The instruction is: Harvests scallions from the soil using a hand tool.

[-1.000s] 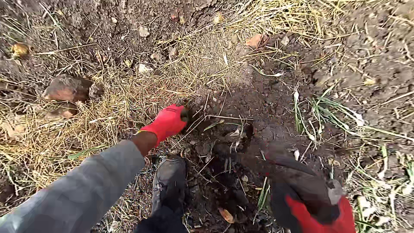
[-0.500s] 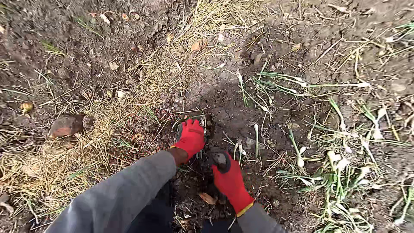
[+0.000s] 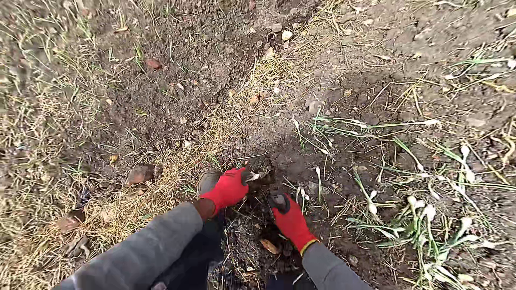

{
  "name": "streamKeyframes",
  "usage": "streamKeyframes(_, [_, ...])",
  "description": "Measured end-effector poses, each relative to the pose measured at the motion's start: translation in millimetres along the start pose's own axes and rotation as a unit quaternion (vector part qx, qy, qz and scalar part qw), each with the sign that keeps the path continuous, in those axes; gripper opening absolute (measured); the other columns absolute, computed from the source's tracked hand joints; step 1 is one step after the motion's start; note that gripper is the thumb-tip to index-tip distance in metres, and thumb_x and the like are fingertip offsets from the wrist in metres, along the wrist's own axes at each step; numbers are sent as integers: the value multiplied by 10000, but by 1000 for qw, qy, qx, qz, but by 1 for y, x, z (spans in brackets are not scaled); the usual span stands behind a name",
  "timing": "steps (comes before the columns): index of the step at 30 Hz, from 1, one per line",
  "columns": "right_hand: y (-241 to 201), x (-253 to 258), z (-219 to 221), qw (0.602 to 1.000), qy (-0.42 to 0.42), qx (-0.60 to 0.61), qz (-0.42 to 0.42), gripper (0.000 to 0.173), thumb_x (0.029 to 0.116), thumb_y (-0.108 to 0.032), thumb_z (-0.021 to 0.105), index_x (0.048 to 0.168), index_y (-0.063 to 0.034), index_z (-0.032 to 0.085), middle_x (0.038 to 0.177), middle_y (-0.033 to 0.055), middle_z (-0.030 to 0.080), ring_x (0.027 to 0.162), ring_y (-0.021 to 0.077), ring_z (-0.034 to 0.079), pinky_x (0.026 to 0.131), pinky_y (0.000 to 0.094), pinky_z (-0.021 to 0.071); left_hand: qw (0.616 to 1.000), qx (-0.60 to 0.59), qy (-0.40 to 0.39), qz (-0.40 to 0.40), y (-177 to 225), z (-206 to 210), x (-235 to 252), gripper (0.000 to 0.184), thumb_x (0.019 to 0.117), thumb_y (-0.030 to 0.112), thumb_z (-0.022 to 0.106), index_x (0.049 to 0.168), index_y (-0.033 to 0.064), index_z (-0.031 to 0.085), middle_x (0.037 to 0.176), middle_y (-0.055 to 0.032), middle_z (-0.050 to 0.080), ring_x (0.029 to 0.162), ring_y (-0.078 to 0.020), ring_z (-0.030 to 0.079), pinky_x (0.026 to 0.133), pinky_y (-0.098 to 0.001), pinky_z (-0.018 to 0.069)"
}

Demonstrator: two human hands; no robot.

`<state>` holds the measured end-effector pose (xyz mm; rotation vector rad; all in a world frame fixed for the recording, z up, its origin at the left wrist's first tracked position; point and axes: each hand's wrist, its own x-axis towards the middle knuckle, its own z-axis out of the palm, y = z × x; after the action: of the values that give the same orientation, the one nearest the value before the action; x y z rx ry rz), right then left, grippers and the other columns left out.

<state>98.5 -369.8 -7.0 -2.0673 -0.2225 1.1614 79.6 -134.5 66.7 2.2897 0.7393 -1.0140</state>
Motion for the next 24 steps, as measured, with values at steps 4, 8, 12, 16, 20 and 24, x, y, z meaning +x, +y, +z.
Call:
streamKeyframes(4, [11, -5, 7, 998, 33, 28, -45, 475, 885, -196, 717, 1336, -72, 634, 1148, 126, 724, 1062, 225, 701, 975, 455, 557, 996, 64, -61, 20, -16, 14, 36, 621, 938, 398, 720, 1436, 63, 560, 1344, -209, 641, 1292, -384, 594, 1067, -619, 473])
streamKeyframes(8, [29, -16, 15, 993, 72, 61, -68, 479, 833, -163, 724, 1295, -60, 653, 1088, 91, 738, 979, 168, 716, 888, 426, 596, 997, -41, 46, 50, -33, -3, 51, 369, 900, 306, 785, 1207, 117, 709, 1101, -162, 729, 1086, -353, 685, 940, -636, 527])
streamKeyframes(12, [29, -24, 21, 990, 98, 68, -77, 511, 817, -150, 717, 1288, 32, 640, 1138, 113, 733, 1054, 109, 700, 963, 318, 568, 992, 36, 123, -12, -38, -14, 70, 339, 935, 290, 686, 1246, 155, 686, 1085, -176, 727, 1041, -403, 699, 831, -667, 544])
streamKeyframes(16, [-5, -14, -1, 998, 55, 20, -16, 498, 864, -184, 715, 1304, 30, 625, 1152, 92, 732, 1063, 78, 693, 965, 280, 565, 993, 115, -34, 15, -8, 29, 107, 398, 943, 54, 639, 1340, 69, 630, 1365, -269, 575, 1040, -468, 673, 795, -631, 579])
streamKeyframes(20, [-107, -6, -60, 999, 32, -2, 16, 407, 965, -273, 660, 1285, -26, 622, 942, 44, 710, 707, 114, 677, 618, 343, 606, 993, 81, -41, 75, -19, 38, 115, 305, 952, 65, 638, 1255, 66, 665, 1425, -232, 533, 963, -403, 696, 752, -571, 600])
streamKeyframes(24, [-174, 43, -93, 969, 71, 127, -200, 443, 992, -112, 549, 1381, 80, 462, 1190, 67, 670, 867, 115, 682, 732, 335, 610, 991, -96, 44, 89, -36, 2, 103, 405, 1010, 309, 630, 1374, 132, 631, 1304, -162, 655, 1126, -347, 674, 906, -578, 562])
